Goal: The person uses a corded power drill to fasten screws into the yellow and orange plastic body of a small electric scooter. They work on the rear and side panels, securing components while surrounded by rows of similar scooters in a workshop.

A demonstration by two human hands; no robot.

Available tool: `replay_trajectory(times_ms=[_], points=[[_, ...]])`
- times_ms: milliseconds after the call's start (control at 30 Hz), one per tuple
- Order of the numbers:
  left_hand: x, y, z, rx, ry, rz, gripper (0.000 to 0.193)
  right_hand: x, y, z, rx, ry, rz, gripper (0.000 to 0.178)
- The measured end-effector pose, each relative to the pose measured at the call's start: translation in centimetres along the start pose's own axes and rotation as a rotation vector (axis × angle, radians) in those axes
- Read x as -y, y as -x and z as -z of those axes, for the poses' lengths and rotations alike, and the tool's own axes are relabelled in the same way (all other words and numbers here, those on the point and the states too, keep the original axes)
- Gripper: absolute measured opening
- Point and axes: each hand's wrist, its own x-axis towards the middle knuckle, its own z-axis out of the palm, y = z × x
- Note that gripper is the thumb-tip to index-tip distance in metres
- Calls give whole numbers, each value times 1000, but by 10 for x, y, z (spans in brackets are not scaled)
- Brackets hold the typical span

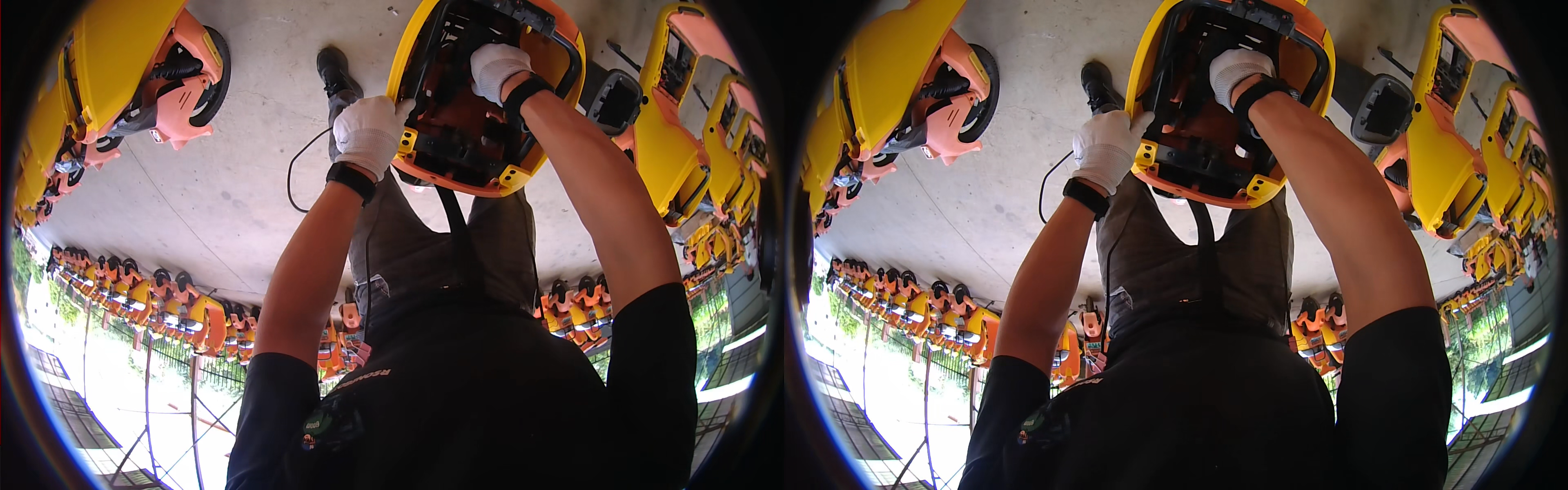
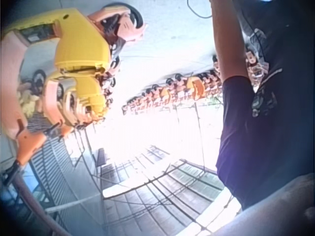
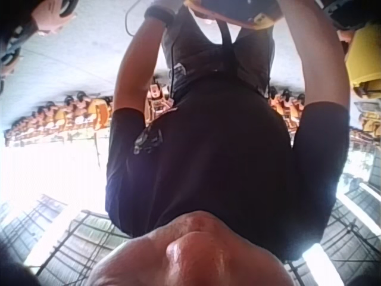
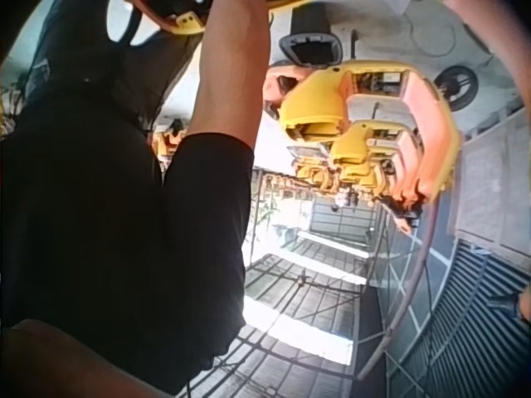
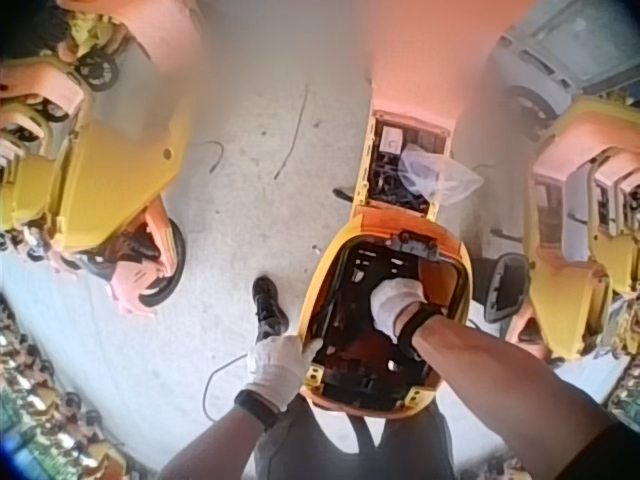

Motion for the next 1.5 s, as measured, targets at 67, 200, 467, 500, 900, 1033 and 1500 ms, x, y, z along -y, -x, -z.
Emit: replay_trajectory(times_ms=[67, 200, 467, 500, 900, 1033, 1500], points=[[0, 0, 0, -6, -1, -7, 60, 0, 0, 1, -10, -9, 1, 27], [0, 0, 0, 1, -7, -5, 61, -1, -3, -1, -17, 5, 13, 27], [0, -1, 0, 10, -16, 6, 61, -1, -5, 0, -9, 35, 42, 26], [-1, -1, 0, 15, -18, 10, 61, -1, -4, 1, -12, 35, 45, 26], [-1, 0, 3, -5, -19, -3, 58, -1, -3, -1, -20, 21, 45, 25], [0, -1, 3, 12, -3, 9, 59, 0, -3, -1, -9, 28, 52, 25], [0, -1, 4, 0, 21, -3, 59, 10, -11, -3, -98, 106, 115, 21]])
